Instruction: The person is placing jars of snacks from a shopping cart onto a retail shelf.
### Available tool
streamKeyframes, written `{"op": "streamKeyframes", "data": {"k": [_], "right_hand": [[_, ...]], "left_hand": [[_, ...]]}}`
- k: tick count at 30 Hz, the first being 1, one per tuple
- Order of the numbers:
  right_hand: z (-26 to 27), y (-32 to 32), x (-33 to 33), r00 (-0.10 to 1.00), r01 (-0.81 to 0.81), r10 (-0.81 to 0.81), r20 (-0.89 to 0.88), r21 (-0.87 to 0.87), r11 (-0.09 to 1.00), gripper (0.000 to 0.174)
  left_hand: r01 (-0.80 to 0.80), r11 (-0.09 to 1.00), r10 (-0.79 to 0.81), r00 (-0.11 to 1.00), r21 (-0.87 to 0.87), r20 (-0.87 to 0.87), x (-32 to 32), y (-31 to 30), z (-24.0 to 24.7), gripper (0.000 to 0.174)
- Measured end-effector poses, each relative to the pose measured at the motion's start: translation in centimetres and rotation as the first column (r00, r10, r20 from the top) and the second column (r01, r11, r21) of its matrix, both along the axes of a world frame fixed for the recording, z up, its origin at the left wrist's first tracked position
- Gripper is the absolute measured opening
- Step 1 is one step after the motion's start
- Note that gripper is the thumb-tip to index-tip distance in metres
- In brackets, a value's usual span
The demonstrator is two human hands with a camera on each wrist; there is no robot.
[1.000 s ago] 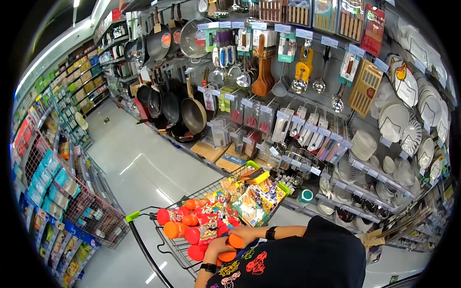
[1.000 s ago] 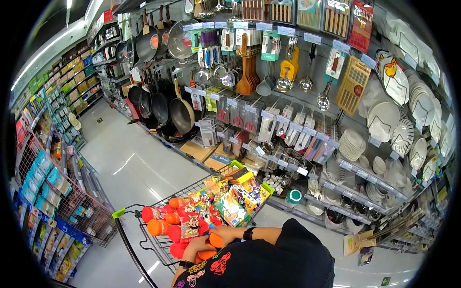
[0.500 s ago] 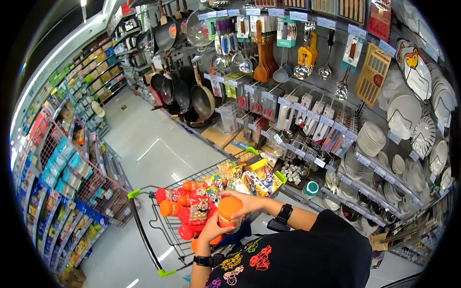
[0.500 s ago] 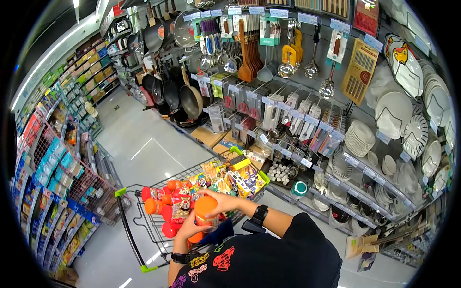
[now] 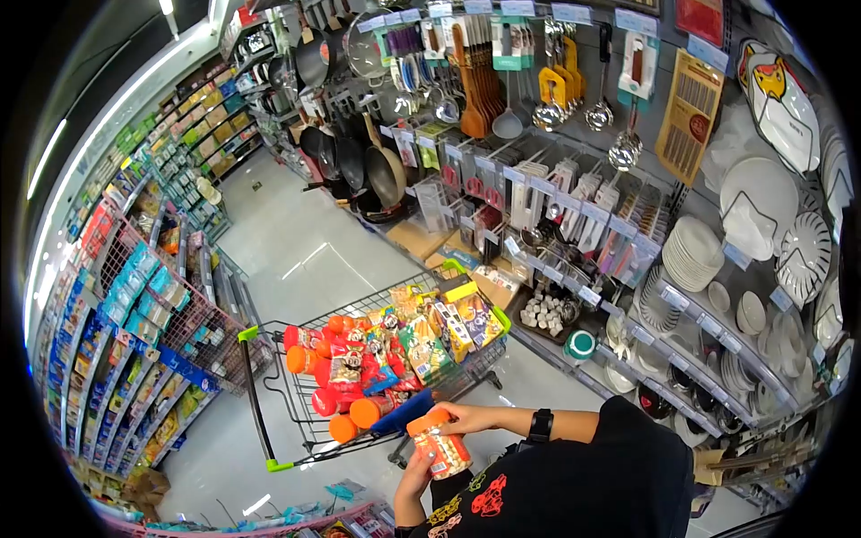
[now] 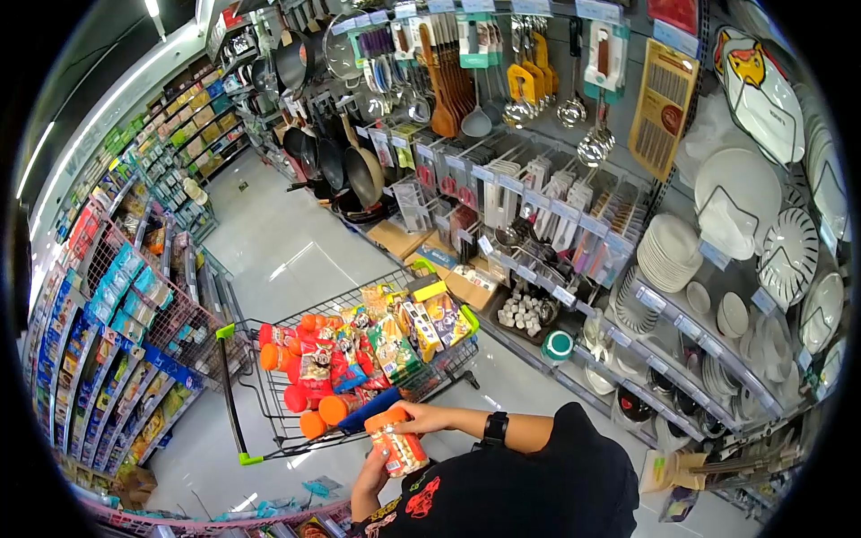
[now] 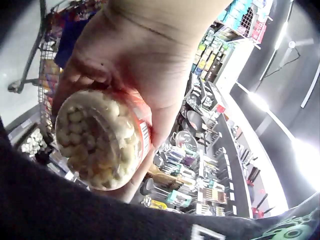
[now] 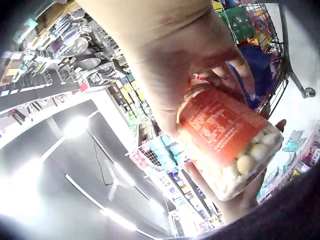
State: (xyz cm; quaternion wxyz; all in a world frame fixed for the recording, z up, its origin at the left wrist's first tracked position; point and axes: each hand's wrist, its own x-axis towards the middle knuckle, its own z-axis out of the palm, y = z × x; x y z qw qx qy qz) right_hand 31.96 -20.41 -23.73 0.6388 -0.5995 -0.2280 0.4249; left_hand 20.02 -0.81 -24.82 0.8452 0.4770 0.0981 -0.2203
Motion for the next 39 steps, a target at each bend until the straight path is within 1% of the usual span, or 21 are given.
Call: {"op": "streamKeyframes", "data": {"k": [1,4,5,8,9,12,13,16,17,20,21,24,27,29,30,31,33,34,36,38,39], "right_hand": [[-0.3,-0.4,-0.5,0.999,-0.033,0.032,-0.011,-0.019,0.999,0.055],[-0.1,-0.9,-1.5,0.986,-0.091,0.091,0.142,-0.013,0.996,0.054],[0.0,-0.8,-1.8,0.985,-0.106,0.107,0.133,-0.012,0.994,0.056],[2.0,-0.2,-2.2,0.962,-0.228,0.239,0.129,-0.097,0.969,0.054],[2.1,0.5,-2.4,0.944,-0.234,0.238,0.227,-0.044,0.971,0.053],[3.4,1.6,-3.7,0.974,-0.227,0.227,-0.002,0.018,0.974,0.055],[4.2,2.0,-4.2,0.974,-0.224,0.224,-0.046,-0.002,0.975,0.055],[3.8,4.6,-5.9,0.961,-0.263,0.263,-0.089,0.006,0.965,0.056],[2.7,5.9,-6.6,0.959,-0.266,0.269,-0.09,0.047,0.963,0.059],[3.5,8.1,-9.2,0.943,-0.329,0.329,-0.051,0.009,0.944,0.06],[3.8,8.8,-10.2,0.941,-0.333,0.332,-0.062,-0.001,0.943,0.06],[4.3,10.7,-12.5,0.937,-0.349,0.351,0.007,-0.091,0.933,0.058],[4.4,12.0,-14.0,0.933,-0.36,0.36,-0.024,-0.091,0.928,0.057],[4.6,12.2,-14.7,0.921,-0.38,0.375,-0.109,-0.036,0.924,0.057],[5.0,12.1,-15.0,0.912,-0.386,0.381,-0.152,-0.008,0.922,0.056],[5.4,11.8,-15.3,0.896,-0.371,0.374,-0.241,0.059,0.927,0.055],[6.4,10.9,-15.8,0.833,-0.322,0.374,-0.408,0.192,0.927,0.054],[5.8,10.9,-15.9,0.799,-0.276,0.373,-0.471,0.265,0.924,0.054],[4.0,11.0,-15.3,0.71,-0.188,0.397,-0.582,0.387,0.903,0.054],[5.8,10.6,-14.6,0.697,-0.074,0.329,-0.637,0.393,0.916,0.048],[6.5,10.6,-14.2,0.671,-0.011,0.355,-0.651,0.47,0.883,0.051]], "left_hand": [[0.008,1.0,-0.008,1.0,-0.004,-0.017,-0.8,-0.6,0.3,0.056],[0.102,0.994,-0.101,0.994,0.036,-0.036,-2.6,-0.3,0.6,0.058],[0.125,0.991,-0.125,0.992,0.039,-0.001,-3.0,0.0,0.7,0.061],[0.166,0.982,-0.168,0.986,0.094,0.011,-4.3,1.4,0.3,0.071],[0.133,0.976,-0.142,0.989,0.173,0.043,-4.6,1.4,0.9,0.084],[0.052,0.991,-0.066,0.992,0.123,0.112,-6.3,1.4,3.5,0.095],[0.007,0.997,-0.016,0.993,0.078,0.113,-7.0,1.3,4.9,0.102],[-0.073,0.994,0.056,0.982,0.085,0.18,-9.7,2.5,5.8,0.107],[-0.111,0.992,0.102,0.985,0.062,0.136,-10.9,3.1,5.5,0.112],[-0.163,0.984,0.153,0.98,0.071,0.128,-14.7,4.7,4.3,0.115],[-0.181,0.981,0.174,0.981,0.074,0.091,-15.8,4.8,5.0,0.118],[-0.21,0.976,0.2,0.971,0.063,0.134,-18.7,6.1,4.9,0.108],[-0.172,0.983,0.164,0.98,0.063,0.111,-20.4,7.9,5.4,0.117],[-0.158,0.986,0.153,0.984,0.054,0.09,-21.0,8.3,7.1,0.124],[-0.149,0.988,0.141,0.982,0.052,0.128,-21.1,8.6,7.5,0.125],[-0.138,0.989,0.128,0.978,0.053,0.166,-21.2,9.0,7.9,0.127],[-0.122,0.992,0.113,0.971,0.032,0.21,-21.1,9.5,9.1,0.13],[-0.133,0.991,0.134,0.969,-0.02,0.209,-20.9,9.0,10.7,0.128],[-0.111,0.993,0.117,0.938,-0.037,0.326,-19.7,9.0,10.8,0.123],[-0.206,0.969,0.138,0.911,0.138,0.388,-17.8,8.1,12.2,0.116],[-0.255,0.931,0.128,0.898,0.26,0.422,-16.6,7.7,13.4,0.109]]}}
